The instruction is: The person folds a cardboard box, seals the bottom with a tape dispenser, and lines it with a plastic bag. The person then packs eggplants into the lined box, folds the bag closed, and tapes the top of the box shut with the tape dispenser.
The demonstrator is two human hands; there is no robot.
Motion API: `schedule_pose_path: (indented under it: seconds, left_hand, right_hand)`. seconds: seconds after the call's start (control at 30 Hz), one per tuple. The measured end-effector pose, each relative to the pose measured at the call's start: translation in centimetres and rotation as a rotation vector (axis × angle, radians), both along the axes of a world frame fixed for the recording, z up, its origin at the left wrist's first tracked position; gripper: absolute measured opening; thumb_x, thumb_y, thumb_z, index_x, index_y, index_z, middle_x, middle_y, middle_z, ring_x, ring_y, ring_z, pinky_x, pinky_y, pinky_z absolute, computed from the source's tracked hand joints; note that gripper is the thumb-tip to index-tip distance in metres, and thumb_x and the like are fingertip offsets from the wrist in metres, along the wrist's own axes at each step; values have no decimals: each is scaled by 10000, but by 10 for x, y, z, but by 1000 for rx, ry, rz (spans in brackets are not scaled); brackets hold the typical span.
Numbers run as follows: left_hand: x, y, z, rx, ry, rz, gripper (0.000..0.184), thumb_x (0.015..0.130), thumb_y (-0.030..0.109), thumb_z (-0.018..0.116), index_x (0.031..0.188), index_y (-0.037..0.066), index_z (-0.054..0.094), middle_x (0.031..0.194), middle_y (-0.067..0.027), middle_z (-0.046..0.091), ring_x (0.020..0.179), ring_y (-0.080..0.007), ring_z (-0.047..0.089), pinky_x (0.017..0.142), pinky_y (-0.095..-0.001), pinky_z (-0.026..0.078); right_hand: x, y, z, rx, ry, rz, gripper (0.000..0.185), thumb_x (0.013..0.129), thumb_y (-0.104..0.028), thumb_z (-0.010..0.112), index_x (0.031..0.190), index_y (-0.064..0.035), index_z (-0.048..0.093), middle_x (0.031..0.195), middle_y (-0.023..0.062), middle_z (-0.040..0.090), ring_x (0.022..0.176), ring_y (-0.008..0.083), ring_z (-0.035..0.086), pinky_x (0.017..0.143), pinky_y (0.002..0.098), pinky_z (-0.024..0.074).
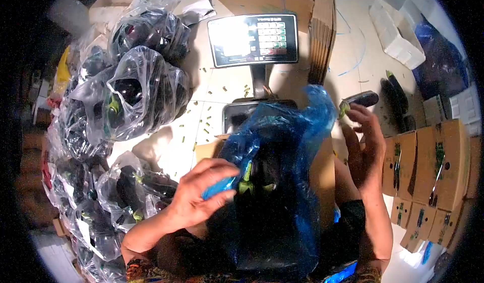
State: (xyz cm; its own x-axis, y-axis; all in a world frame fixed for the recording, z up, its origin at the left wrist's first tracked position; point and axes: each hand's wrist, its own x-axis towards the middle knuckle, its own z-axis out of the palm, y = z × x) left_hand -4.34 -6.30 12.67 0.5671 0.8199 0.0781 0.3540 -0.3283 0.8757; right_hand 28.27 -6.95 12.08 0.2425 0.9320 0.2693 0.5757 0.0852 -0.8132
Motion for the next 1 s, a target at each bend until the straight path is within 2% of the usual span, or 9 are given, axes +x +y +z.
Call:
schedule_pose_path:
  seconds: [0.1,0.53,0.73,0.77,0.8,0.83,0.9,0.93,1.0]
  left_hand:
    - [-14,8,-3,-64,-27,167,342,797,76,704,1131,33,641,1136,-128,605,1067,-244,586,923,-328,449]
    - [-30,13,-19,-71,-30,271,420,786,100,738,1180,29,608,1153,-134,583,1070,-238,560,942,-336,434]
    - [-23,12,-43,163,194,262,601,740,233,803,1248,27,558,1198,-160,550,1082,-298,531,981,-387,411]
    - [-21,12,-49,209,257,252,629,732,258,810,1256,27,551,1204,-165,545,1081,-309,527,988,-398,406]
    - [-21,12,-56,230,299,187,568,756,264,784,1223,24,569,1192,-158,553,1075,-330,525,995,-430,397]
    - [-20,15,-63,302,329,134,364,795,191,745,1093,16,630,1051,-136,622,976,-318,585,901,-414,466]
    - [-14,13,-69,148,296,147,175,818,116,707,946,7,660,864,-112,655,816,-300,629,753,-375,518]
    - [-10,15,-69,191,88,150,85,835,69,679,867,-5,653,732,-99,626,700,-231,633,639,-315,514]
    - [-9,9,-32,-222,-63,-36,23,866,24,630,885,17,641,778,-64,615,732,-144,607,649,-273,485]
  right_hand:
    - [1,3,-8,21,-199,18,251,905,4,578,1154,-17,595,1213,118,600,991,187,614,761,300,509]
    - [-3,4,-12,-99,-160,127,250,975,-134,510,1158,15,594,1180,170,600,1045,232,607,888,319,482]
    - [-20,-4,-10,-346,367,302,310,971,-164,537,1224,15,546,1104,132,628,1004,188,599,868,293,479]
    - [-24,-4,-16,-351,336,371,314,961,-154,549,1227,13,543,1103,121,626,997,180,596,856,292,483]
    - [-28,-5,-25,-358,305,441,319,951,-143,560,1231,10,541,1103,110,625,990,172,593,843,291,486]
    - [-36,-8,-25,-385,282,503,319,939,-128,569,1229,3,542,1091,107,630,974,174,600,829,295,491]
    - [-60,-7,-19,-456,244,616,321,910,-94,586,1219,-16,549,1058,109,645,933,190,624,797,306,504]
    - [-72,-7,-16,-498,232,666,323,894,-75,593,1211,-28,554,1036,113,656,908,203,640,781,313,511]
    - [-85,-20,-46,-367,113,966,314,879,-73,584,1192,-58,552,979,124,669,859,260,655,753,337,521]
